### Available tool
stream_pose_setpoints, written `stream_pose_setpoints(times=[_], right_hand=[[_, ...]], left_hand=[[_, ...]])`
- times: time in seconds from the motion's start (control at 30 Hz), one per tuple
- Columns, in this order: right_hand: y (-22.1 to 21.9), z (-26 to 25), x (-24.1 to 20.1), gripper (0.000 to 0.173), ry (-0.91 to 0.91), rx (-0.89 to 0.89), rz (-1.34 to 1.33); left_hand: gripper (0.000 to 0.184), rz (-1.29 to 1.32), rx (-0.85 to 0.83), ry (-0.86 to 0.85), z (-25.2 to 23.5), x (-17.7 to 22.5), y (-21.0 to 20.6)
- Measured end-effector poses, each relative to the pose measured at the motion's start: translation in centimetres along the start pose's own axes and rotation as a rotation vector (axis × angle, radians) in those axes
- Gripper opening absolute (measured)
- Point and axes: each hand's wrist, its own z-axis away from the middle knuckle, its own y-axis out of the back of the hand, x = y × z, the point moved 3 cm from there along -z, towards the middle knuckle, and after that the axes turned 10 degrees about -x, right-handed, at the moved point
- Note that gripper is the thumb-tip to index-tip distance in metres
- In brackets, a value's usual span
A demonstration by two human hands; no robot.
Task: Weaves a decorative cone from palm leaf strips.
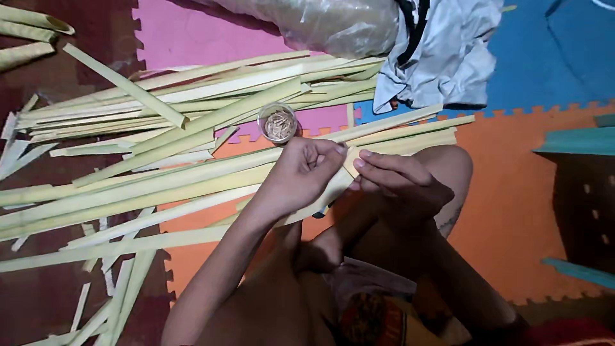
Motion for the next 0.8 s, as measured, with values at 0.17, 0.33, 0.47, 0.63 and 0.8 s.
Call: stream_pose_setpoints(times=[0.17, 0.33, 0.47, 0.63, 0.8], right_hand=[[1.1, -1.0, 1.3, 0.020, -0.357, -0.158, -0.258], [0.6, -1.5, 1.9, 0.014, -0.584, -0.147, -0.604], [0.3, -1.3, 1.7, 0.010, -0.562, -0.093, -0.534], [1.1, -1.0, 2.9, 0.026, -0.540, -0.406, -0.801], [0.7, -0.5, 2.0, 0.009, -0.427, -0.152, -0.552]], left_hand=[[0.014, -0.268, 0.078, 0.008, 0.3, 0.1, -0.5], [0.013, -0.617, 0.178, -0.060, 0.1, 0.8, -2.2], [0.007, -0.482, 0.126, 0.097, 0.5, 2.3, -2.4], [0.011, -0.316, 0.098, 0.012, 0.1, -1.2, -1.2], [0.012, -0.157, 0.041, -0.010, -0.3, -1.1, -1.4]])
